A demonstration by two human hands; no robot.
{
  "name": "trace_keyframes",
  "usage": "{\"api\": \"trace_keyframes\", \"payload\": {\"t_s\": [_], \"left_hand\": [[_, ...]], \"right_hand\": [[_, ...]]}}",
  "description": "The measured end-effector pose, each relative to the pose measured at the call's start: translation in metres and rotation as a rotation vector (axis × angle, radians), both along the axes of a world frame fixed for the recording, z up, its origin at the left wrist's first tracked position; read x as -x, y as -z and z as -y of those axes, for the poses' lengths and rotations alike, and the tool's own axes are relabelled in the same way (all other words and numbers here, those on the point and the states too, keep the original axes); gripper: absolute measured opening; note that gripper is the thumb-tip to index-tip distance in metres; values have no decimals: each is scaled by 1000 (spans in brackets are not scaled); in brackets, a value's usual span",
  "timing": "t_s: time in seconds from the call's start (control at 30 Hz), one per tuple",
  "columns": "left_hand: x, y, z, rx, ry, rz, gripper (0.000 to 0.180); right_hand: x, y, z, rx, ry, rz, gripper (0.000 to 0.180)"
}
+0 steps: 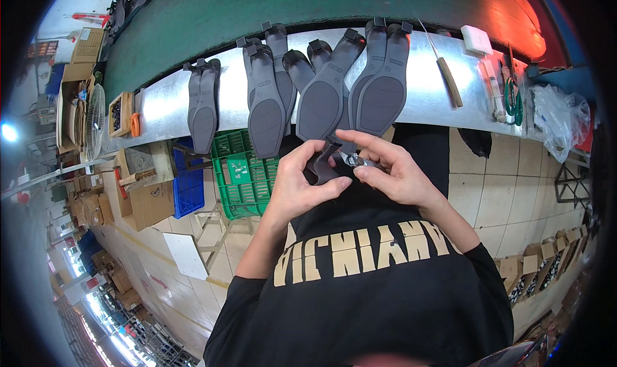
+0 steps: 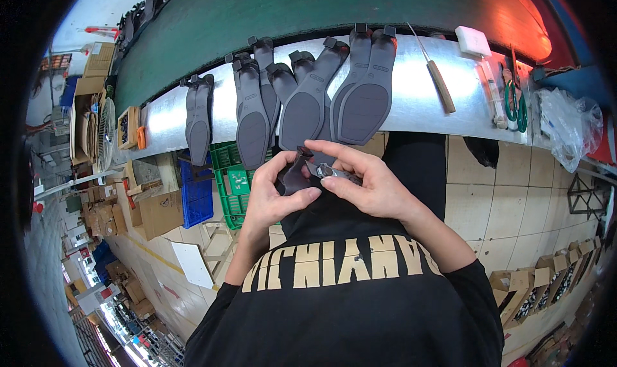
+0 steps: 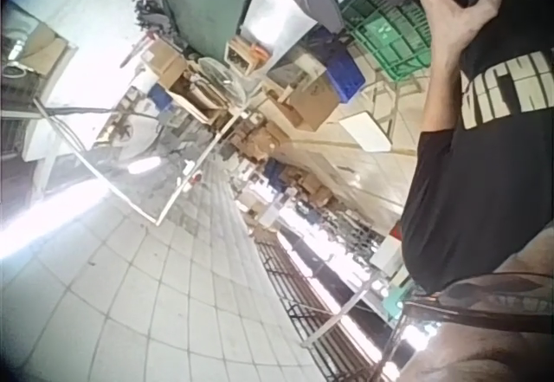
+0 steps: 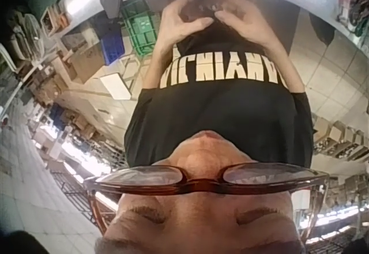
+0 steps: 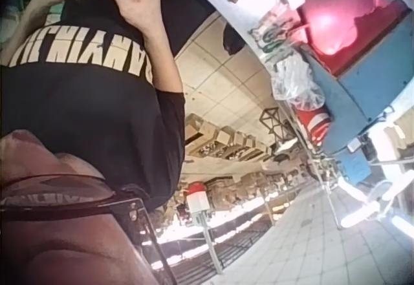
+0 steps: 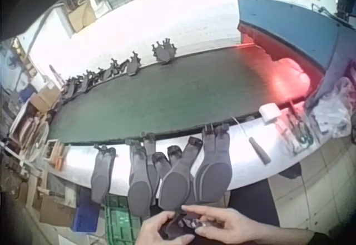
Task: Inspecting and finishing shoe soles and heel components at a factory workbench.
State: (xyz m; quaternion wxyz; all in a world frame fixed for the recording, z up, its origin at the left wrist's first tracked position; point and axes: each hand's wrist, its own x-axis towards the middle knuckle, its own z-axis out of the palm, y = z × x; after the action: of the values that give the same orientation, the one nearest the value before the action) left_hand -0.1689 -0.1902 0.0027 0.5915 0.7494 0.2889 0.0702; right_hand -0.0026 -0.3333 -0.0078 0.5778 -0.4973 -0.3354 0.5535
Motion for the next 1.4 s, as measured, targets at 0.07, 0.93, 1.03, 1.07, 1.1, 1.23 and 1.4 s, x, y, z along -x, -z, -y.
{"api": "trace_keyframes", "payload": {"t_s": [0.07,0.93,1.03,1.07,1.1,1.23,1.4], "left_hand": [[0,2,2,64,-8,16,48],[-1,10,7,7,7,24,46],[-2,11,9,-34,2,35,45],[-2,10,9,-43,3,15,44],[-1,10,9,-41,8,13,44],[1,9,7,-35,18,1,41],[4,9,7,-10,22,-15,39]], "right_hand": [[1,4,0,-24,16,16,56],[3,3,0,123,6,-182,42],[5,13,2,143,14,-196,40],[6,14,2,144,19,-198,40],[7,16,2,139,19,-204,39],[9,18,2,104,23,-237,39],[6,3,0,129,3,-240,38]]}}
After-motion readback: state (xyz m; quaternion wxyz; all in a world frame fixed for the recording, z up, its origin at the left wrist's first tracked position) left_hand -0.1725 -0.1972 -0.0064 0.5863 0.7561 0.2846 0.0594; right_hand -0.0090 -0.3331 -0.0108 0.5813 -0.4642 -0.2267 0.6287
